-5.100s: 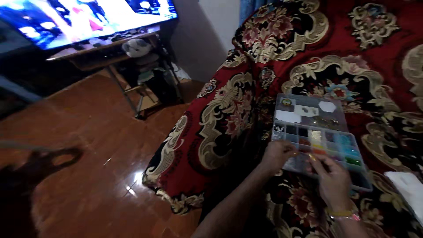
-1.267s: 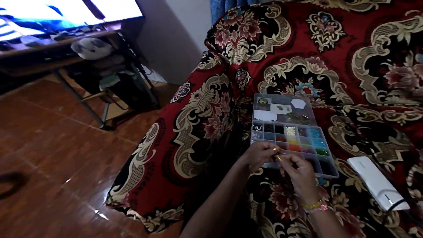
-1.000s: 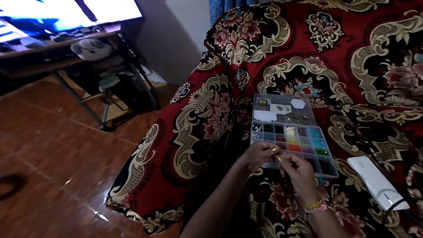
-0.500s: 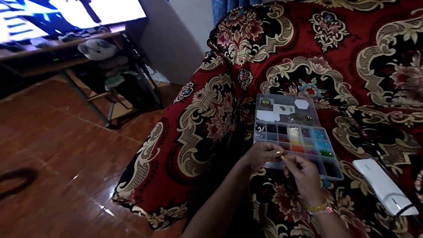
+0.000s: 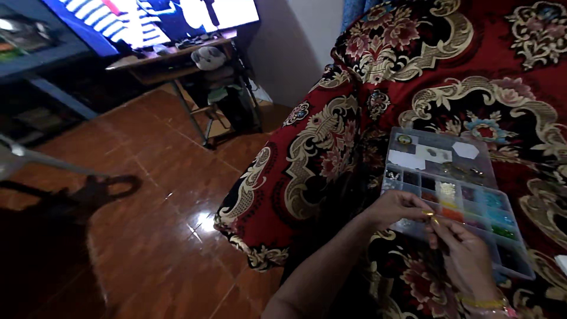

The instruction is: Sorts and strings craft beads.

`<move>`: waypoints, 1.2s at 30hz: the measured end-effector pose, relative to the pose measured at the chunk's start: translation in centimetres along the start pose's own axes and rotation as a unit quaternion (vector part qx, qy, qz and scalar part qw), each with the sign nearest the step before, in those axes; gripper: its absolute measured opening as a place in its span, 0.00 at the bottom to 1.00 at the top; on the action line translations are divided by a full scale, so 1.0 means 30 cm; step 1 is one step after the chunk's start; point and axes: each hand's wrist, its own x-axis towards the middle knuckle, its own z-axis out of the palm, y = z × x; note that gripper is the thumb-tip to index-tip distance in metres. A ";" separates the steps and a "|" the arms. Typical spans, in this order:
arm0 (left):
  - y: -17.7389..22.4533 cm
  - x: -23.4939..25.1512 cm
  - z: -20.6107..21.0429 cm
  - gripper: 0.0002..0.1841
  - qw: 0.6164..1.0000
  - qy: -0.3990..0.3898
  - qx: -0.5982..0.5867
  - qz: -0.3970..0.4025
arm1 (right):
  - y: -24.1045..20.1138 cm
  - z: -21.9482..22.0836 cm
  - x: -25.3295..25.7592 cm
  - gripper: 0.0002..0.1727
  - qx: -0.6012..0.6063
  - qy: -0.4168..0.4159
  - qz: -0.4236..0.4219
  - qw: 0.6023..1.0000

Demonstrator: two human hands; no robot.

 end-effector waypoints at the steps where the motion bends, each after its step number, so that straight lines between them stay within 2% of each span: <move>1: -0.002 0.001 0.001 0.04 1.000 -0.001 -0.001 0.002 | 0.001 -0.001 0.000 0.11 0.005 0.001 0.000 1.000; 18: -0.020 0.010 0.025 0.04 0.999 0.033 0.008 0.020 | 0.014 -0.017 0.006 0.11 0.039 -0.010 -0.013 0.999; 22: -0.016 0.012 0.030 0.05 0.995 0.065 0.061 0.045 | 0.014 -0.016 0.006 0.09 0.029 0.005 -0.014 0.999; 25: -0.012 0.012 0.027 0.06 0.990 0.067 0.106 0.060 | 0.003 -0.009 0.004 0.12 0.022 0.015 -0.017 0.999; 29: -0.017 0.015 0.027 0.05 0.989 0.059 0.104 0.086 | 0.005 -0.014 0.001 0.09 -0.062 0.000 -0.060 0.996; 32: -0.009 0.010 0.034 0.06 0.989 0.063 0.111 0.075 | 0.015 -0.014 0.002 0.08 -0.108 0.001 -0.087 0.990; 34: 0.012 0.001 0.040 0.10 0.981 0.078 0.164 0.062 | 0.018 -0.016 0.004 0.09 -0.101 0.008 -0.090 0.991; 36: 0.032 -0.007 0.034 0.14 0.953 0.084 0.290 0.036 | 0.012 -0.019 0.006 0.09 -0.098 0.021 -0.084 0.991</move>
